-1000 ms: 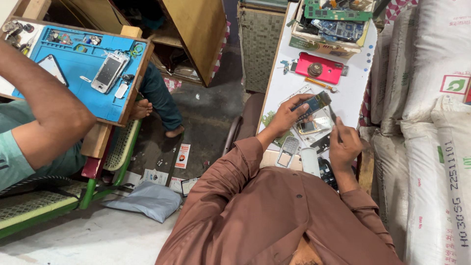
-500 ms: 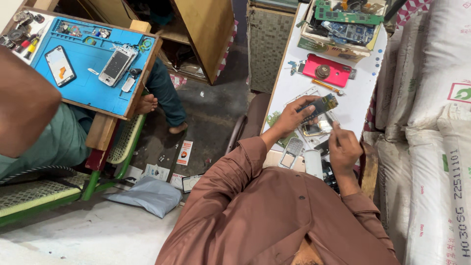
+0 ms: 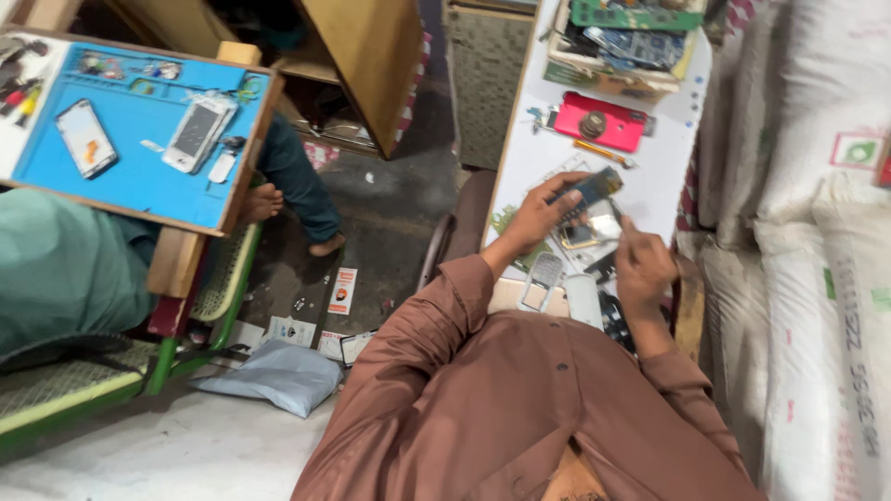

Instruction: The person sits at a repair bench and works on a mobile phone, holding the device and using a small screwdriver-like tool to pry and work on its internal components. They turn the phone over, manipulate its parts, and handle other phone housings and components on the bench.

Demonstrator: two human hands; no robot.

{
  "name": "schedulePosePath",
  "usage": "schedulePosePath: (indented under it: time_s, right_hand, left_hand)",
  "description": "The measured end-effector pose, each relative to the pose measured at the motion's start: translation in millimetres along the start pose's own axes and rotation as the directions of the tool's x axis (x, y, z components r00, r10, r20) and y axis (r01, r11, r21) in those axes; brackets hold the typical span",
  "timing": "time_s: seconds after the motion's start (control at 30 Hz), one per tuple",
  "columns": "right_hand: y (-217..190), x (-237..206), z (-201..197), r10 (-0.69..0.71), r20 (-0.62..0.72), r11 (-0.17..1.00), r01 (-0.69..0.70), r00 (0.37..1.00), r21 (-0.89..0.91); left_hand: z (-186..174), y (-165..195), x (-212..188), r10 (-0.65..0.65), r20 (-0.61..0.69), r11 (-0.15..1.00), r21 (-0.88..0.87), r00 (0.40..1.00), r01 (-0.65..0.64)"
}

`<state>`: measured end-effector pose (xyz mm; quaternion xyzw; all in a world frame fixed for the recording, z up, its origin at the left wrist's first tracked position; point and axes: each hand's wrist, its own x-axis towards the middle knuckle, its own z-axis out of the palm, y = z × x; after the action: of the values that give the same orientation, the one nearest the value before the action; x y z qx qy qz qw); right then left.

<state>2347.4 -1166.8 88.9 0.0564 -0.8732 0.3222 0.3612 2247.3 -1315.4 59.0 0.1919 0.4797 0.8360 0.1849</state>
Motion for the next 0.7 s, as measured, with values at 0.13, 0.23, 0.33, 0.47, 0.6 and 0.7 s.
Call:
schedulePosePath:
  time_s: [0.13, 0.23, 0.33, 0.47, 0.6, 0.7]
  right_hand:
    - [11, -1, -3, -0.076, -0.049, 0.987, 0.068, 0.996, -0.148]
    - [28, -11, -6, -0.006, -0.084, 0.994, -0.004, 0.996, -0.113]
    - [41, -12, 4, -0.008, -0.017, 0.999, 0.007, 1.000, -0.051]
    - [60, 2, 21, 0.083, -0.048, 0.995, -0.080, 0.995, 0.053]
    - [64, 3, 21, 0.036, -0.009, 0.999, -0.036, 0.999, -0.018]
    - [57, 4, 18, -0.050, 0.032, 0.998, 0.051, 0.998, -0.045]
  left_hand:
    - [4, -15, 3, -0.035, -0.069, 0.993, 0.113, 0.997, 0.043]
    - [2, -32, 2, -0.069, -0.064, 0.993, 0.087, 0.996, 0.074]
    - [-5, -44, 14, -0.028, -0.040, 0.999, -0.039, 0.999, 0.026]
    - [-16, -51, 37, -0.001, -0.019, 1.000, 0.009, 1.000, 0.002]
    - [-16, -49, 41, -0.013, -0.047, 0.999, 0.031, 0.999, 0.015]
    - [-13, -37, 38, -0.031, -0.050, 0.994, 0.100, 0.998, 0.036]
